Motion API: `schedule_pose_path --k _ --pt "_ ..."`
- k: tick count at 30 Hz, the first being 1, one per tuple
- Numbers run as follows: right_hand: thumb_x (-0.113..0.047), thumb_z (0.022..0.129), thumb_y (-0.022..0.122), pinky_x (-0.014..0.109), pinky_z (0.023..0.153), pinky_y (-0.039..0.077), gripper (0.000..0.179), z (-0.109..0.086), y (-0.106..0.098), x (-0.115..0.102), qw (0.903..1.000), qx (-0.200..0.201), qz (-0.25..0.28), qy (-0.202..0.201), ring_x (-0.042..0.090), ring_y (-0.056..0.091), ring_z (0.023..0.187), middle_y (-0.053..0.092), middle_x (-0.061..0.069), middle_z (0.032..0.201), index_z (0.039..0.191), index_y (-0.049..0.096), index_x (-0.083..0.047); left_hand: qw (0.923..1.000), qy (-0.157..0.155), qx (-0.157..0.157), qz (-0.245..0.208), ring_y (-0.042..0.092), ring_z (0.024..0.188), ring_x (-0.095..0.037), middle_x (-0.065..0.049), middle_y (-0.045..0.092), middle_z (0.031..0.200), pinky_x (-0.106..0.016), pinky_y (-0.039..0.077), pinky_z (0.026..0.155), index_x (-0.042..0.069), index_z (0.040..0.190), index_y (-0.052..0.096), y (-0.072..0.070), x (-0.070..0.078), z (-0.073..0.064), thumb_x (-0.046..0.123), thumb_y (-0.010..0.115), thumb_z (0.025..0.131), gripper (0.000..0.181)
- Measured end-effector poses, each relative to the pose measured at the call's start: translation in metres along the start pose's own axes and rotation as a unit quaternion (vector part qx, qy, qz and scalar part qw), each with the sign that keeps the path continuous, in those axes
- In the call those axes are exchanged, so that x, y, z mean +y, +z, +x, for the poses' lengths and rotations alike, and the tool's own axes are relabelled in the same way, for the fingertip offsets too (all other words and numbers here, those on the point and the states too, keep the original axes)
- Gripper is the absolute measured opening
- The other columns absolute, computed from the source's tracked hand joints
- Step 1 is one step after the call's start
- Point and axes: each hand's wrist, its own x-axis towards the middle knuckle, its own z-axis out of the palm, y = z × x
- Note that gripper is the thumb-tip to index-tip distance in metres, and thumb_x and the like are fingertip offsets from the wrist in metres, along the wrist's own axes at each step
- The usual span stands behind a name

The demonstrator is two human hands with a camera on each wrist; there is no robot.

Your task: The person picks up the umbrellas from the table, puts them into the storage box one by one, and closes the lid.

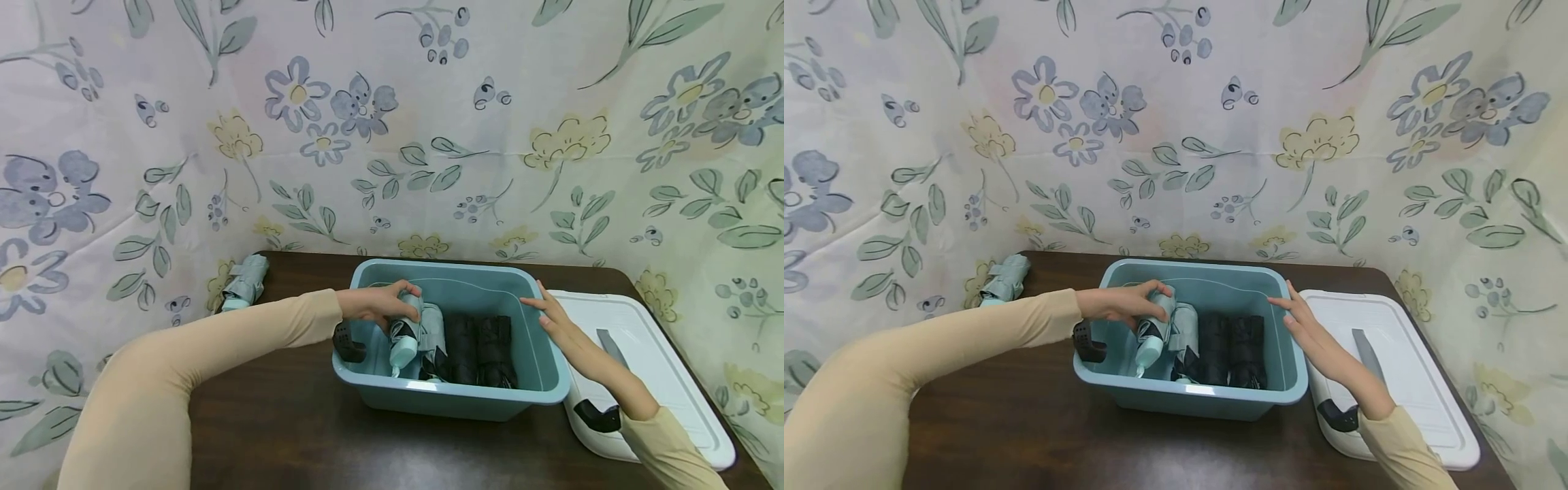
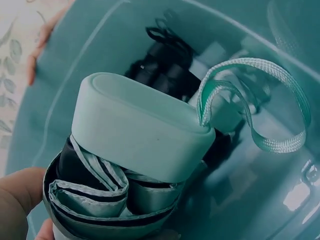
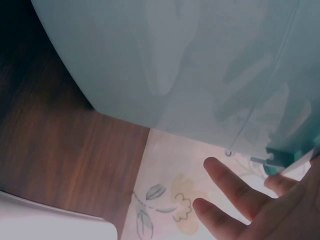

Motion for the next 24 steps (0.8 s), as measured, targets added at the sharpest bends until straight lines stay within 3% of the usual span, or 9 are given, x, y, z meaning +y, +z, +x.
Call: schedule_pose_path --k 9,24 --pt "-0.025 0.102 0.029 0.079 0.086 0.007 0.044 0.002 0.0 -0.002 1.0 -0.001 0.0 0.004 0.044 -0.009 0.138 -0.013 0.004 0.155 0.144 0.03 -0.012 0.9988 -0.03 -0.009 0.037 0.045 0.109 -0.031 -0.018 0.022 0.137 -0.05 0.05 0.078 0.016 0.13 0.033 0.005 -0.008 0.016 0.012 0.064 0.085 0.055" --pt "-0.024 0.102 0.028 0.08 0.086 0.006 0.044 0.003 -0.001 0.0 1.0 -0.003 0.002 0.005 0.041 -0.01 0.139 -0.012 0.004 0.155 0.144 0.03 -0.014 0.9952 -0.053 -0.014 0.08 0.042 0.108 -0.032 -0.019 0.024 0.128 -0.049 0.051 0.077 0.013 0.124 0.028 0.02 0.001 0.036 0.005 0.066 0.082 0.057"
